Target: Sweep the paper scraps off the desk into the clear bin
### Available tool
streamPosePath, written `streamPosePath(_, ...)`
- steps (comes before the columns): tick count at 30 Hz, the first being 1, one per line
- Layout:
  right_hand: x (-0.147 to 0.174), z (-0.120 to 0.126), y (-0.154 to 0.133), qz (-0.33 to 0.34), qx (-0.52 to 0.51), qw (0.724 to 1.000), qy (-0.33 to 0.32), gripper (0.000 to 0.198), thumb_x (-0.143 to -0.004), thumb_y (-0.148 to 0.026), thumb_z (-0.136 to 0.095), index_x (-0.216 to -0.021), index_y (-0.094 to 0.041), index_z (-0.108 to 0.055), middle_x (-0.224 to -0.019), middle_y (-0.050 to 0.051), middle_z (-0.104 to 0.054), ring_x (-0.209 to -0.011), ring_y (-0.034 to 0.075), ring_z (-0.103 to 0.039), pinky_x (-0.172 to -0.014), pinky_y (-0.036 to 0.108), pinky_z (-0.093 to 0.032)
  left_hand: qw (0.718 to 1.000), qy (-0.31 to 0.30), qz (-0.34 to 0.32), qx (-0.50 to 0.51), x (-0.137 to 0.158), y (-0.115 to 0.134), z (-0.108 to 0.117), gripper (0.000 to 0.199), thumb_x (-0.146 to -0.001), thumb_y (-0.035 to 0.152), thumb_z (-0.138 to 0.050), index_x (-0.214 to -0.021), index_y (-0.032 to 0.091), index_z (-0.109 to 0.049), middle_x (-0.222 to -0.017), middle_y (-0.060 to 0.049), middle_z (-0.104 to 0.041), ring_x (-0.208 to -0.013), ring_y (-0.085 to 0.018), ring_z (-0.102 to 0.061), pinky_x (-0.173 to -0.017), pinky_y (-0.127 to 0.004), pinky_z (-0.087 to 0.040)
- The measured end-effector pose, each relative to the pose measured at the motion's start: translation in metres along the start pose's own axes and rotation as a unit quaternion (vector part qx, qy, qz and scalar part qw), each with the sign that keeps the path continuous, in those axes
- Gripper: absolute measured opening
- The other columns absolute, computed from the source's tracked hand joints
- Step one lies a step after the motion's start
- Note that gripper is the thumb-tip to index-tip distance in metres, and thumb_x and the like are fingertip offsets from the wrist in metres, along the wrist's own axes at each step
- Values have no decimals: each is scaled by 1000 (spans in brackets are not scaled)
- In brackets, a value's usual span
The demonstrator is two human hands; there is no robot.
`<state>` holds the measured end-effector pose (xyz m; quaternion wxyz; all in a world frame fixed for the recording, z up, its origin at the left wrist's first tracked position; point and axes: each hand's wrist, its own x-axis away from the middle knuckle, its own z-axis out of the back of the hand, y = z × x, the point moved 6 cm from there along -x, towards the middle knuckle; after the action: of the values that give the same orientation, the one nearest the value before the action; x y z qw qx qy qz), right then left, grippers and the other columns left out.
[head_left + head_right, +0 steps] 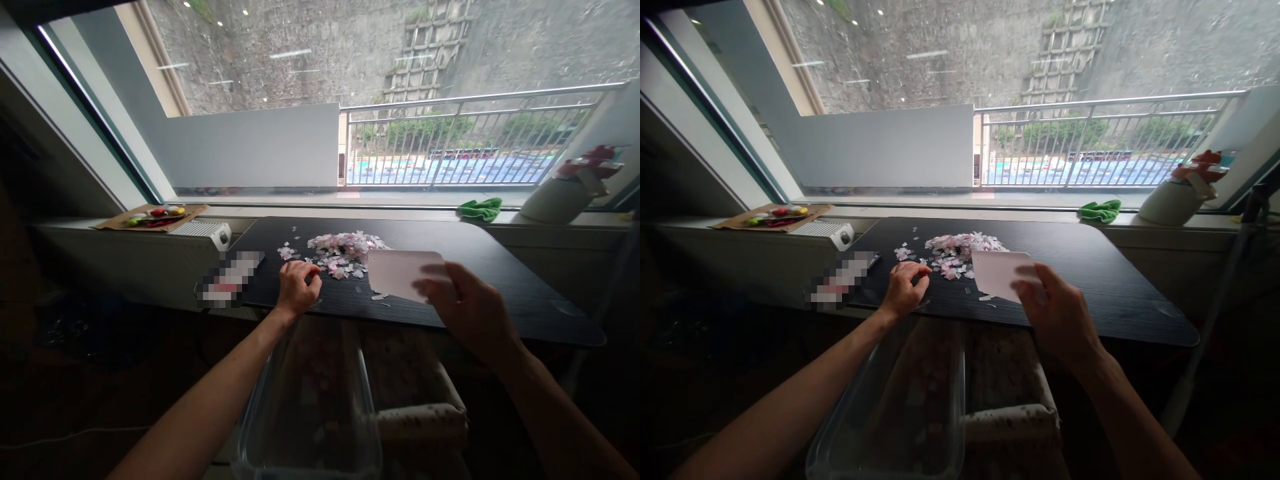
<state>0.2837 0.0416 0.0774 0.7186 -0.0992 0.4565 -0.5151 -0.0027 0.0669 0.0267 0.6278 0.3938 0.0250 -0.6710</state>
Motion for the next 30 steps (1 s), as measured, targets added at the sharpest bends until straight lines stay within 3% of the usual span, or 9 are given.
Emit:
streamPosePath(6,8,-33,-14,26,-61,996,-55,23,-87,-31,-54,-104,-22,-66,-87,5,-79,-74,20,-75,-67,30,-58,1000,0,2,0,0,0,-1,18,-75,18,-54,-80,22,-70,-84,-3,-73,-99,-25,-63,-100,-45,-41)
streamPosePath(9,10,-34,-14,21,-62,997,-33,24,-87,-32,-55,-105,-21,-66,-87,6,-79,-72,21,-75,-66,32,-58,1000,-1,3,1,0,-1,-2,18,-75,18,-54,-81,22,-70,-85,-3,-73,-99,-25,-63,-101,-44,-41)
streamPosePath(12,15,-30,-9,7,-55,998,-4,24,-86,-31,-56,-105,-21,-66,-85,6,-79,-71,21,-74,-67,32,-58,1000,-1,5,4,0,-1,-2,18,-75,18,-54,-81,22,-70,-85,-4,-73,-100,-25,-62,-102,-45,-40)
streamPosePath(17,28,-49,-3,-17,-151,986,-67,21,-88,-35,-56,-101,-21,-65,-87,6,-78,-76,19,-74,-69,31,-59,1000,0,8,5,0,0,-1,17,-74,18,-55,-79,22,-70,-85,-3,-73,-98,-25,-63,-100,-44,-41)
streamPosePath(22,25,-55,17,-83,-157,984,-30,24,-83,-38,-61,-98,-20,-64,-84,6,-76,-72,20,-72,-66,33,-59,1000,1,14,1,0,-2,-1,18,-74,17,-54,-80,23,-70,-87,-2,-74,-99,-24,-63,-101,-43,-41)
streamPosePath(25,24,-61,20,-99,-191,974,-68,24,-81,-38,-63,-95,-19,-64,-83,6,-76,-71,20,-71,-65,33,-59,1000,2,16,0,0,-2,-1,19,-75,17,-54,-81,23,-71,-87,-2,-74,-99,-23,-63,-102,-43,-41)
streamPosePath(28,23,-53,18,-94,-211,970,-78,24,-83,-39,-62,-96,-19,-64,-82,5,-75,-71,19,-71,-64,31,-59,1000,3,11,3,0,-2,0,18,-76,17,-54,-81,23,-71,-89,-3,-74,-99,-23,-64,-102,-43,-42)
streamPosePath(30,21,-33,23,-92,-174,980,-14,26,-84,-41,-63,-97,-20,-65,-80,4,-74,-68,19,-70,-62,31,-58,1000,4,8,6,0,-1,1,17,-76,18,-54,-81,22,-70,-90,-3,-74,-99,-24,-64,-101,-44,-42)
